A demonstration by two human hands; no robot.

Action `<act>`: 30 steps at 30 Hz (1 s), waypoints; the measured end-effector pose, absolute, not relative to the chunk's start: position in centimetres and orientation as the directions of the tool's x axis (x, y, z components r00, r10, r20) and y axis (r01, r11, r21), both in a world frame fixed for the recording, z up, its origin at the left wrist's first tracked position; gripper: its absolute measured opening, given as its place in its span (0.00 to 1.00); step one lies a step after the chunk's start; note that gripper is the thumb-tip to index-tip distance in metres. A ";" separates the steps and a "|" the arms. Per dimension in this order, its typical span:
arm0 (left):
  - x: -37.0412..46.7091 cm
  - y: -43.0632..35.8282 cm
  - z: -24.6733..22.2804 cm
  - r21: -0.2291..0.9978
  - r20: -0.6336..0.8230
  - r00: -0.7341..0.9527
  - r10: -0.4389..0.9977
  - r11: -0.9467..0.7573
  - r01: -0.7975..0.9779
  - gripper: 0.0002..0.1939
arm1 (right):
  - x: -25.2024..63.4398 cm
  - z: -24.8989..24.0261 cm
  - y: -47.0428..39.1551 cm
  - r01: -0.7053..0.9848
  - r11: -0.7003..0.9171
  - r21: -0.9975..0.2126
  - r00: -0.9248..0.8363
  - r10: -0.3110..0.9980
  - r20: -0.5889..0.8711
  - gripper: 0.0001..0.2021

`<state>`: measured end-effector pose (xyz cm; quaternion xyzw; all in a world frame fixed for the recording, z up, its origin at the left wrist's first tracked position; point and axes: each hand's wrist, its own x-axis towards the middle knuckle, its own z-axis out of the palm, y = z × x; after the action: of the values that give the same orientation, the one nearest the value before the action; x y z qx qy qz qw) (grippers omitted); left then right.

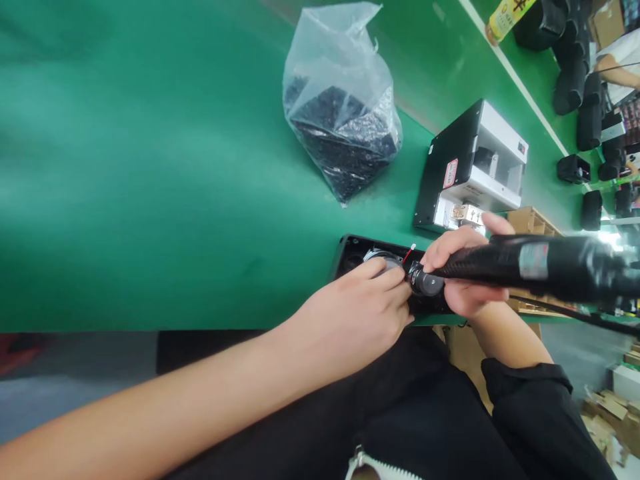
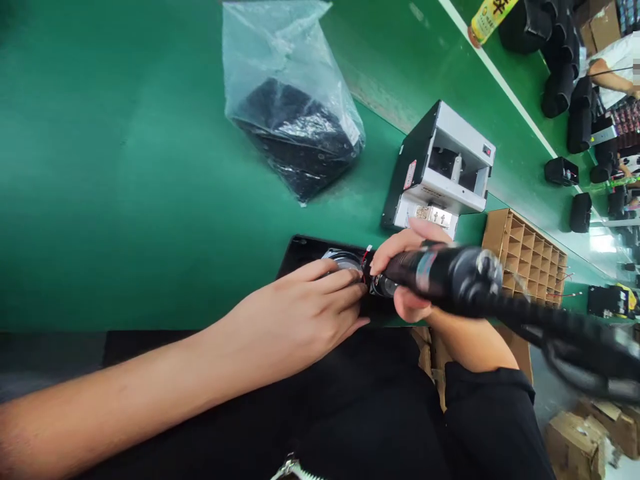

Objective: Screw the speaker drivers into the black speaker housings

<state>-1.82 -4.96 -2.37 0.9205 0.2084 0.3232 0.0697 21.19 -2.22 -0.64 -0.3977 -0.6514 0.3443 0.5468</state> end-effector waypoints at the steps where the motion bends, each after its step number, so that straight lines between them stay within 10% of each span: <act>1: -2.0 -5.0 -2.3 0.253 0.569 0.705 0.423 -0.906 0.340 0.15 | 21.4 0.8 -2.0 0.092 0.513 -0.853 -0.054 0.858 0.511 0.40; 10: -2.8 -6.3 -3.2 0.223 0.610 0.685 0.399 -0.916 0.334 0.08 | 24.7 7.9 4.9 0.199 0.859 -0.472 0.001 0.481 0.877 0.32; 30: -1.6 -3.5 -1.9 0.197 0.580 0.743 0.335 -0.942 0.271 0.18 | 24.2 4.0 6.4 0.276 0.779 -0.563 0.074 0.567 0.820 0.37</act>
<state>-1.61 -3.47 -1.94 0.9321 0.1626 0.3198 0.0501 24.20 6.39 4.02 -0.3138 -0.6714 0.1100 0.6623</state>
